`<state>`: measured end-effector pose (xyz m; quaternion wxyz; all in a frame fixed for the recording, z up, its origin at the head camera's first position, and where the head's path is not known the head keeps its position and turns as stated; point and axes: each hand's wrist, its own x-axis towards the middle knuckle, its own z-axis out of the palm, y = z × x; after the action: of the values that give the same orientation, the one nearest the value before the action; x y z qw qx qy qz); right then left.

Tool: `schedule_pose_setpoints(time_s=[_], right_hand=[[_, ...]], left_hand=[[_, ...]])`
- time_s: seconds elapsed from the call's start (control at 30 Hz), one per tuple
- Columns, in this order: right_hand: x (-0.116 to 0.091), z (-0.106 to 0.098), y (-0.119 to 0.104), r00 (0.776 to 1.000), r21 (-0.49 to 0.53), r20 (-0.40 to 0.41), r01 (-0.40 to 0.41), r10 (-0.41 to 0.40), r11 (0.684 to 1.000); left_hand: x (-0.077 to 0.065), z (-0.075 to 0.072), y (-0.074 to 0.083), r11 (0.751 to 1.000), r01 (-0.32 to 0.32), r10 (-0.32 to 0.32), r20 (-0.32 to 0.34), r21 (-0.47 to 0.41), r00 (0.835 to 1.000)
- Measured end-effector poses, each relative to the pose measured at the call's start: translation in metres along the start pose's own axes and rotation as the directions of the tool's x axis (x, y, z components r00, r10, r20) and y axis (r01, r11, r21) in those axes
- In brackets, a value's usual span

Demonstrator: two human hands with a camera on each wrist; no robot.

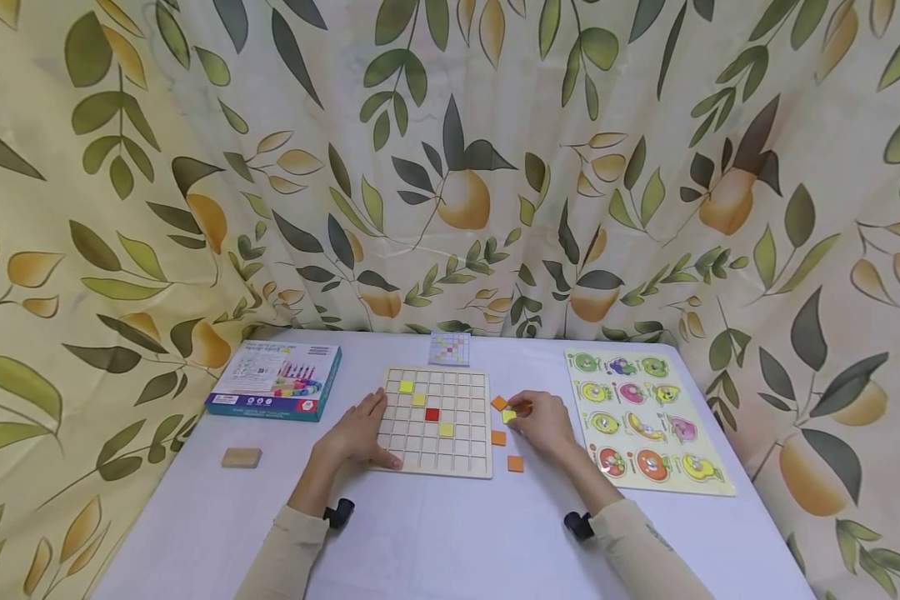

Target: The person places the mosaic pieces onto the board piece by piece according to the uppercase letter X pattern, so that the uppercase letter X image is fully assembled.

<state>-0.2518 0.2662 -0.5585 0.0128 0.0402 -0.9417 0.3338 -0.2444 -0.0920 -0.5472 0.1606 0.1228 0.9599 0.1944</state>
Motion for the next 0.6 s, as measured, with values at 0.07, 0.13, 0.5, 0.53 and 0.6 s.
schedule_pose_setpoints(time_s=[0.07, 0.13, 0.5, 0.53, 0.6], right_hand=[[-0.001, -0.002, -0.001, 1.000, 0.006, -0.008, -0.010, 0.010, 1.000], [-0.002, -0.004, -0.001, 1.000, 0.024, -0.014, -0.026, 0.026, 0.999], [-0.008, -0.011, -0.010, 0.999, 0.109, -0.030, -0.042, 0.045, 0.993], [-0.009, -0.011, -0.012, 0.999, 0.118, -0.032, -0.034, 0.038, 0.992], [-0.011, -0.009, -0.019, 0.999, 0.132, -0.031, -0.016, 0.020, 0.991]], left_hand=[[0.000, 0.000, 0.000, 1.000, 0.001, -0.001, 0.001, 0.001, 1.000], [-0.001, -0.001, 0.001, 1.000, -0.003, 0.003, 0.000, -0.001, 1.000], [-0.002, -0.002, 0.002, 1.000, -0.004, 0.004, -0.014, -0.006, 1.000], [-0.002, -0.002, 0.002, 1.000, -0.004, 0.004, -0.015, -0.007, 1.000], [-0.002, -0.002, 0.002, 1.000, -0.003, 0.003, -0.014, -0.008, 1.000]])
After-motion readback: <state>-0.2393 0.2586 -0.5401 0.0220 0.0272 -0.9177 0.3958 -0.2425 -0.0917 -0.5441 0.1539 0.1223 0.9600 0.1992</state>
